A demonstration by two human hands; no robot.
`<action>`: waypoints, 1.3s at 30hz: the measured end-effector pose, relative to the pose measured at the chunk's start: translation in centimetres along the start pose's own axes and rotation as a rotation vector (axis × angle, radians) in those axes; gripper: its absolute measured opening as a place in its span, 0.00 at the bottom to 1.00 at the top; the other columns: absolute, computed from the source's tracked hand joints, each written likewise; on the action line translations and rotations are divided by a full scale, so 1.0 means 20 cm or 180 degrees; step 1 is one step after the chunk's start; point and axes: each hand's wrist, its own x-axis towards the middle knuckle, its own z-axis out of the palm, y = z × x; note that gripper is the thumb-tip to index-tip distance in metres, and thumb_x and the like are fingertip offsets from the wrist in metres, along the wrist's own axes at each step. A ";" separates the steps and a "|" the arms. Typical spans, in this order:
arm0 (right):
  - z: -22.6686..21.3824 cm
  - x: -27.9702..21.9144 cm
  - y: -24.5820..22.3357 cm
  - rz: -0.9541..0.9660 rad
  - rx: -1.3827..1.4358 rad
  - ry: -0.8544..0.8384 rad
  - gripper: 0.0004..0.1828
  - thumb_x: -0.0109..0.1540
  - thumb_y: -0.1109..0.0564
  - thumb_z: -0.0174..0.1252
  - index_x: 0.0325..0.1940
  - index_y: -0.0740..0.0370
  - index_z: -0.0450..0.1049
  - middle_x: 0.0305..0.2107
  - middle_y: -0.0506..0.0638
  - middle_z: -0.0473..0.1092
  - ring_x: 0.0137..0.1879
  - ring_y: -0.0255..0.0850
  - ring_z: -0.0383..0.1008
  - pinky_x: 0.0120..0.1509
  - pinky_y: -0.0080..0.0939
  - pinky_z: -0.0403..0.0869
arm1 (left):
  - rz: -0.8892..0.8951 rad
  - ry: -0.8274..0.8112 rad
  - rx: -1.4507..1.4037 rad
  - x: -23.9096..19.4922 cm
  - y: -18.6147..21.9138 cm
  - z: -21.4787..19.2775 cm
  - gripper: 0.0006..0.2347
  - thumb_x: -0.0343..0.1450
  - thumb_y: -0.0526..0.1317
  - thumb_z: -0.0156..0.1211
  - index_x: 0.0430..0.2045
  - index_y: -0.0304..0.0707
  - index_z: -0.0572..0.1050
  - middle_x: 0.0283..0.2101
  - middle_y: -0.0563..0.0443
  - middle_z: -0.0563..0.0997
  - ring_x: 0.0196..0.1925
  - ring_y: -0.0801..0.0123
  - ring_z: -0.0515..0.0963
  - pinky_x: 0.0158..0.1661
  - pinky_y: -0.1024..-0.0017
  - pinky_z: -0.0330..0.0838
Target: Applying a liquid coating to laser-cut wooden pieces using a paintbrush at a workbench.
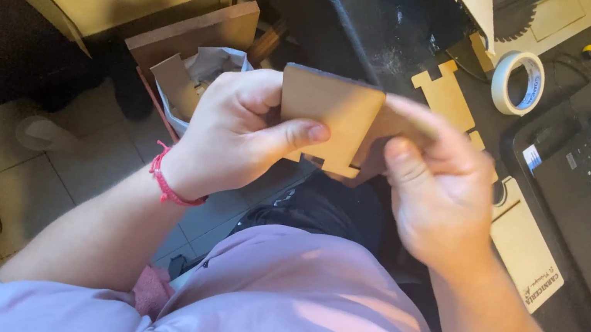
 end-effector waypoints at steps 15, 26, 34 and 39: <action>-0.13 -0.11 0.10 -0.1521 -0.3222 -0.1041 0.17 0.61 0.76 0.45 0.50 0.72 0.73 0.47 0.62 0.74 0.54 0.56 0.77 0.61 0.52 0.76 | 0.0296 -0.0137 0.0493 0.02 0.05 0.00 0.11 0.70 0.39 0.66 0.21 0.40 0.69 0.21 0.57 0.65 0.24 0.70 0.61 0.27 0.72 0.55; -0.13 -0.12 0.12 -0.0654 -0.2270 -0.1055 0.13 0.66 0.66 0.44 0.51 0.68 0.72 0.42 0.57 0.75 0.45 0.46 0.77 0.52 0.42 0.75 | 0.0244 -0.0183 0.0178 0.00 0.03 0.03 0.08 0.71 0.41 0.63 0.26 0.39 0.72 0.25 0.57 0.68 0.27 0.72 0.64 0.30 0.74 0.58; -0.03 -0.20 0.17 -0.0018 -0.1630 0.0098 0.19 0.67 0.51 0.50 0.55 0.65 0.74 0.37 0.46 0.74 0.42 0.31 0.72 0.48 0.32 0.72 | 0.0292 0.0416 -0.0608 0.00 -0.01 0.08 0.10 0.72 0.42 0.62 0.38 0.34 0.77 0.35 0.55 0.78 0.36 0.76 0.75 0.38 0.77 0.73; 0.12 -0.18 0.16 -0.0222 -0.0766 0.1114 0.25 0.66 0.51 0.53 0.62 0.70 0.67 0.48 0.56 0.74 0.55 0.37 0.74 0.66 0.37 0.73 | -0.0193 0.1004 -0.2353 -0.03 -0.06 0.25 0.12 0.71 0.42 0.65 0.41 0.34 0.76 0.42 0.54 0.81 0.42 0.75 0.78 0.43 0.74 0.78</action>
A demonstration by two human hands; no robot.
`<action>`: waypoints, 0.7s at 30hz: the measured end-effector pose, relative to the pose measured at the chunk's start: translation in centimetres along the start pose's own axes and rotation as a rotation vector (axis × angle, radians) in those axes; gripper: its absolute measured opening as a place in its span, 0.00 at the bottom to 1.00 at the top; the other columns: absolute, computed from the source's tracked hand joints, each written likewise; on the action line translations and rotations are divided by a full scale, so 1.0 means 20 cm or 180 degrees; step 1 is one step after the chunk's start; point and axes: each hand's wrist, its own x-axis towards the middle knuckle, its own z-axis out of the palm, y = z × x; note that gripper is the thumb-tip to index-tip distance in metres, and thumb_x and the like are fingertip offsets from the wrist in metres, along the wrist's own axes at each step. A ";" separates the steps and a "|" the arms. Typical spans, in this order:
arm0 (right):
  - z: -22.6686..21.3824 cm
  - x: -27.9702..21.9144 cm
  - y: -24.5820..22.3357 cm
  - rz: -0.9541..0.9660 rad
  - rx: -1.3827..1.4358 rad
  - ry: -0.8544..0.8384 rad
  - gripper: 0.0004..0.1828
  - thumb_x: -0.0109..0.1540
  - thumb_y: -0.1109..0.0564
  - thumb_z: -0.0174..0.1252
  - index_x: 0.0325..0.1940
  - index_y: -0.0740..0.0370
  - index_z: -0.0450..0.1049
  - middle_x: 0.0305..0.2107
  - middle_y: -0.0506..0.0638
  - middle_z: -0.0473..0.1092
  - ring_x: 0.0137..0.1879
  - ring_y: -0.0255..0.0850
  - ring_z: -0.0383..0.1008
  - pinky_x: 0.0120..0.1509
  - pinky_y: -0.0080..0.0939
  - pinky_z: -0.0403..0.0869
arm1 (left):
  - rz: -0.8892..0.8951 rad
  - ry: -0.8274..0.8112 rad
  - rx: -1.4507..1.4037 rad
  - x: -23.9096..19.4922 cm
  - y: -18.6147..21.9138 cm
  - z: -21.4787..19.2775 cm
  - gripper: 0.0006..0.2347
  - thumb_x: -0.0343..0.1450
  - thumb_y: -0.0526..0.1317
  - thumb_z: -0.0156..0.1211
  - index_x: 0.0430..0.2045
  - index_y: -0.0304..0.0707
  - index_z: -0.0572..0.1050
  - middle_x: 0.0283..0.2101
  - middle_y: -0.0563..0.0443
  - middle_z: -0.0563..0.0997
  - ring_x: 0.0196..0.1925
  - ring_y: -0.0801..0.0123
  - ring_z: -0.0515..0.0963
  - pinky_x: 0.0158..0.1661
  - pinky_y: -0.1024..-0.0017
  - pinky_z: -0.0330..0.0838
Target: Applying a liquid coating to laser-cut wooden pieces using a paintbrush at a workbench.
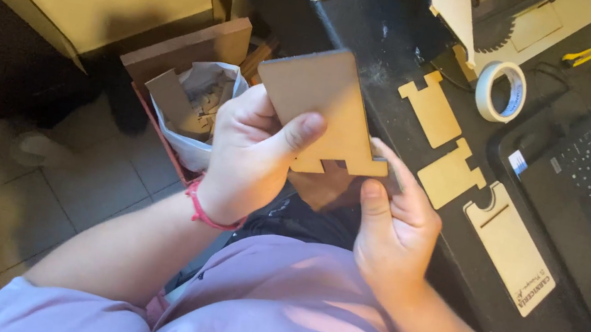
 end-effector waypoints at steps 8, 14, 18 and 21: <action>0.11 0.00 0.03 -0.0183 0.0515 0.0394 0.34 0.67 0.46 0.49 0.68 0.75 0.58 0.59 0.62 0.66 0.58 0.47 0.74 0.61 0.44 0.77 | -0.0015 0.0482 -0.0184 -0.04 -0.11 0.09 0.09 0.70 0.40 0.65 0.38 0.35 0.76 0.40 0.54 0.81 0.42 0.74 0.77 0.43 0.72 0.77; 0.13 -0.07 0.30 -0.0750 -0.0634 0.0697 0.21 0.66 0.63 0.55 0.62 0.72 0.67 0.50 0.63 0.74 0.57 0.49 0.74 0.60 0.52 0.74 | 0.0462 0.0384 -0.0276 0.01 -0.17 0.06 0.05 0.71 0.31 0.64 0.39 0.34 0.78 0.36 0.46 0.84 0.42 0.66 0.83 0.44 0.60 0.82; 0.02 0.02 0.42 -0.0542 -0.1413 0.0692 0.18 0.61 0.68 0.59 0.55 0.70 0.75 0.43 0.66 0.76 0.52 0.59 0.76 0.55 0.57 0.74 | 0.0744 0.0303 0.0237 0.05 -0.04 0.07 0.03 0.70 0.34 0.65 0.34 0.37 0.78 0.32 0.56 0.80 0.39 0.81 0.76 0.42 0.68 0.81; -0.05 0.09 0.30 -0.0347 -0.1149 0.0654 0.19 0.64 0.71 0.51 0.59 0.69 0.73 0.48 0.62 0.75 0.57 0.49 0.74 0.63 0.52 0.71 | 0.0808 0.0017 0.1251 0.08 0.01 -0.05 0.05 0.67 0.36 0.70 0.30 0.36 0.80 0.27 0.52 0.78 0.31 0.73 0.81 0.33 0.71 0.81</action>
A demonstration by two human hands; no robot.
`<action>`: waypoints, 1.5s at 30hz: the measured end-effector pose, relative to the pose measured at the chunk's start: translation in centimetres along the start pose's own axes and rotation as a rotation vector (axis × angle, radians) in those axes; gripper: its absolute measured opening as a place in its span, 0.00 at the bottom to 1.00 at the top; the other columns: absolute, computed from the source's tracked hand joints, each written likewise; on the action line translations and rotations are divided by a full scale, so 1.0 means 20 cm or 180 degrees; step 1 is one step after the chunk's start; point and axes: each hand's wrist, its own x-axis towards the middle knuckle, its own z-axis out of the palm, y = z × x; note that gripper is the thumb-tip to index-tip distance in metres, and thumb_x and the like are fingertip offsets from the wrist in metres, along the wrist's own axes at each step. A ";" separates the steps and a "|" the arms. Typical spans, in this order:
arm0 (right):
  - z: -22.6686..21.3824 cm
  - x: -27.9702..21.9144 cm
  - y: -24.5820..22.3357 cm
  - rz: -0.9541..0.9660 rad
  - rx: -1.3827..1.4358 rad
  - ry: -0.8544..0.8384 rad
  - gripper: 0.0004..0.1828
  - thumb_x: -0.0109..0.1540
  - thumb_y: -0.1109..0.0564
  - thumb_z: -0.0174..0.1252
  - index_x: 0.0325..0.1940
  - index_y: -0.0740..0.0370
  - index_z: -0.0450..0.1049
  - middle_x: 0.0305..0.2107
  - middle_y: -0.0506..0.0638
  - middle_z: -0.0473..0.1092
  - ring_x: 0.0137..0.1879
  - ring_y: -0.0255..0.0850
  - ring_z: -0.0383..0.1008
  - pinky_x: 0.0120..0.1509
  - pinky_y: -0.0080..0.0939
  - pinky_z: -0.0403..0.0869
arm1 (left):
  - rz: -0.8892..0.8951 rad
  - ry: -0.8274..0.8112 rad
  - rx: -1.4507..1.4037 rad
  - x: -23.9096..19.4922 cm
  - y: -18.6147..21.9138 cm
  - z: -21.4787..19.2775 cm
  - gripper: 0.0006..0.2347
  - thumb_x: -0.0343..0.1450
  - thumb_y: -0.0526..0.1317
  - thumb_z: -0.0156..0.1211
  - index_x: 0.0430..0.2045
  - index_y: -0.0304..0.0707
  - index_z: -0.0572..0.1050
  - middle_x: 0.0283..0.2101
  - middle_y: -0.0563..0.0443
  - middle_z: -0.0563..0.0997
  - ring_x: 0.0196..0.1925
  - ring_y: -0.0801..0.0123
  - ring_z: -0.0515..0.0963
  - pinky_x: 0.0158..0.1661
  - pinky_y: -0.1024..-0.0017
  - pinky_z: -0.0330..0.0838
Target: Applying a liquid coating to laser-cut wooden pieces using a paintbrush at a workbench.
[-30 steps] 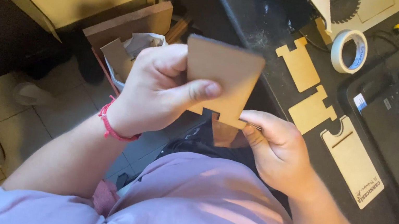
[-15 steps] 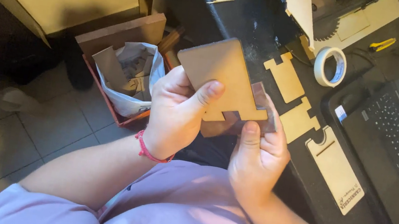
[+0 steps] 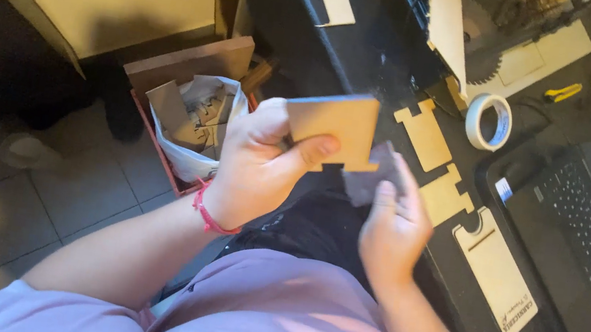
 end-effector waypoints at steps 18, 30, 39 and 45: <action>-0.23 0.17 -0.37 -0.2443 -0.0818 -0.1560 0.17 0.66 0.75 0.41 0.54 0.76 0.73 0.50 0.66 0.74 0.57 0.57 0.78 0.67 0.52 0.74 | 0.1106 -0.1940 0.2559 -0.06 0.00 0.00 0.16 0.71 0.43 0.66 0.14 0.41 0.67 0.19 0.54 0.69 0.21 0.60 0.70 0.33 0.63 0.61; -0.11 0.14 -0.34 -0.2588 -0.0463 -0.1373 0.12 0.67 0.72 0.49 0.54 0.76 0.72 0.49 0.67 0.74 0.56 0.58 0.79 0.64 0.52 0.77 | 0.1239 -0.1794 0.2527 -0.05 0.02 -0.08 0.14 0.69 0.30 0.56 0.12 0.42 0.63 0.18 0.54 0.62 0.20 0.60 0.63 0.30 0.65 0.56; -0.07 0.02 0.12 -0.1494 -0.0770 -0.1996 0.25 0.60 0.75 0.44 0.58 0.65 0.73 0.53 0.57 0.73 0.59 0.47 0.75 0.70 0.42 0.69 | 0.0557 -0.2516 0.3379 0.03 0.08 -0.40 0.19 0.74 0.48 0.61 0.13 0.42 0.65 0.17 0.55 0.70 0.22 0.56 0.71 0.32 0.61 0.59; -0.07 0.17 -0.24 -0.1133 0.0113 -0.2670 0.18 0.55 0.71 0.47 0.39 0.62 0.80 0.57 0.64 0.69 0.56 0.49 0.76 0.67 0.44 0.72 | 0.0128 -0.2864 0.3415 0.03 0.09 -0.42 0.19 0.73 0.47 0.61 0.12 0.44 0.64 0.17 0.59 0.69 0.21 0.60 0.70 0.33 0.65 0.58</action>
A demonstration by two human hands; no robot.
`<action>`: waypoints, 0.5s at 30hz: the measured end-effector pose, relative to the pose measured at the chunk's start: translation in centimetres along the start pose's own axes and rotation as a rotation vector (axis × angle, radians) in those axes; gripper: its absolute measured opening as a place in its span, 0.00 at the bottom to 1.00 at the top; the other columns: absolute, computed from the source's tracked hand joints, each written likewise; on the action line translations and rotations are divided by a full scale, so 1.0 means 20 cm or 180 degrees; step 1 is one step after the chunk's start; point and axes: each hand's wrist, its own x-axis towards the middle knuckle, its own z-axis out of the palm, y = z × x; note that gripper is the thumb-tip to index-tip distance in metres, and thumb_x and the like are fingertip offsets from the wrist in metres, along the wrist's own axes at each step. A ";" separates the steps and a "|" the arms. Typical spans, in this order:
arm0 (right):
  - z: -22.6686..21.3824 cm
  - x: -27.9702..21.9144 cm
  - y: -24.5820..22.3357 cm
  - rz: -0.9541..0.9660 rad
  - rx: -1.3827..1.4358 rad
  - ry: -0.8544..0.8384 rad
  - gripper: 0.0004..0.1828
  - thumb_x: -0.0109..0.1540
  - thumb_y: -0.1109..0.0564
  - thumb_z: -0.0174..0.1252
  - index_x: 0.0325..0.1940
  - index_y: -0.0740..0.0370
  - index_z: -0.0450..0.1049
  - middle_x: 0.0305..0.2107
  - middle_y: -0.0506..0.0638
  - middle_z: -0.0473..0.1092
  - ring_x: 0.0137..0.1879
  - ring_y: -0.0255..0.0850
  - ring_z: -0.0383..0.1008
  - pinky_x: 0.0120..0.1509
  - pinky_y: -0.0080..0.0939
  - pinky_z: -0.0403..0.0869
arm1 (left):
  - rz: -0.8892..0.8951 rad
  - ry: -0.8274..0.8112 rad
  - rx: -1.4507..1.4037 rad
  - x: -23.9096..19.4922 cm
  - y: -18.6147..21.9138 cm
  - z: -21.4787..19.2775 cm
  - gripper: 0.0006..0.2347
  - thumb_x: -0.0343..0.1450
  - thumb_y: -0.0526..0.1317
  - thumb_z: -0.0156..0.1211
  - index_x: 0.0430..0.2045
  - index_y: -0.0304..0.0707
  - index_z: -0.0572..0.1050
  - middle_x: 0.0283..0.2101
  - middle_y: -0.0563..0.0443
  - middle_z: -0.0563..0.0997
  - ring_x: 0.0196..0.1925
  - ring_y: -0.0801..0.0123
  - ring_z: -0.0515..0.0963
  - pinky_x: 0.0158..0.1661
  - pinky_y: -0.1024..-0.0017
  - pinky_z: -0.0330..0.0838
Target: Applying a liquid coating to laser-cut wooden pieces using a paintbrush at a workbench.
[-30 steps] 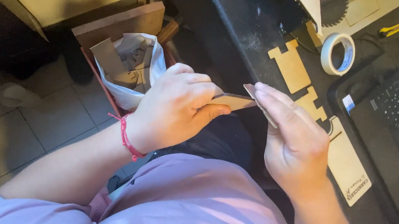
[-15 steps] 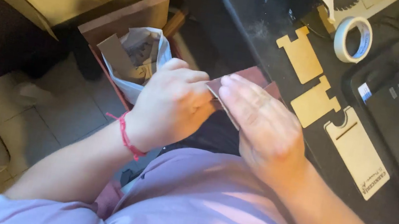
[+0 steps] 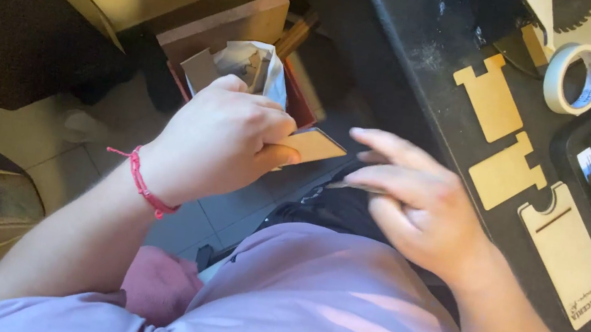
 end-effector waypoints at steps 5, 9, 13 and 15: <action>0.08 0.07 0.03 -0.0130 0.0024 -0.0206 0.18 0.56 0.71 0.45 0.42 0.63 0.78 0.47 0.57 0.75 0.53 0.48 0.77 0.62 0.43 0.72 | 0.0068 0.0125 -0.0397 0.04 0.04 0.01 0.15 0.71 0.48 0.59 0.14 0.46 0.66 0.18 0.59 0.71 0.24 0.61 0.71 0.32 0.63 0.58; 0.09 0.06 0.08 0.0422 0.0891 0.0558 0.12 0.61 0.69 0.49 0.41 0.66 0.78 0.47 0.58 0.75 0.51 0.45 0.79 0.56 0.40 0.79 | -0.0836 0.0328 -0.3344 -0.03 -0.01 -0.21 0.15 0.62 0.37 0.69 0.41 0.34 0.79 0.32 0.51 0.81 0.18 0.79 0.71 0.13 0.82 0.67; 0.17 0.06 0.17 0.0480 0.1917 0.0921 0.08 0.65 0.62 0.54 0.43 0.67 0.77 0.42 0.56 0.75 0.50 0.42 0.76 0.57 0.38 0.73 | 0.0422 0.0152 -0.4831 -0.08 -0.15 -0.06 0.34 0.62 0.49 0.72 0.60 0.33 0.66 0.59 0.42 0.75 0.61 0.58 0.77 0.65 0.57 0.72; 0.28 0.10 0.17 0.0125 0.2413 0.1436 0.10 0.61 0.65 0.58 0.43 0.75 0.77 0.40 0.60 0.75 0.48 0.42 0.74 0.55 0.43 0.73 | 0.0169 0.0477 -0.4393 -0.08 -0.15 0.05 0.25 0.64 0.46 0.71 0.51 0.33 0.70 0.49 0.45 0.76 0.51 0.63 0.76 0.54 0.63 0.70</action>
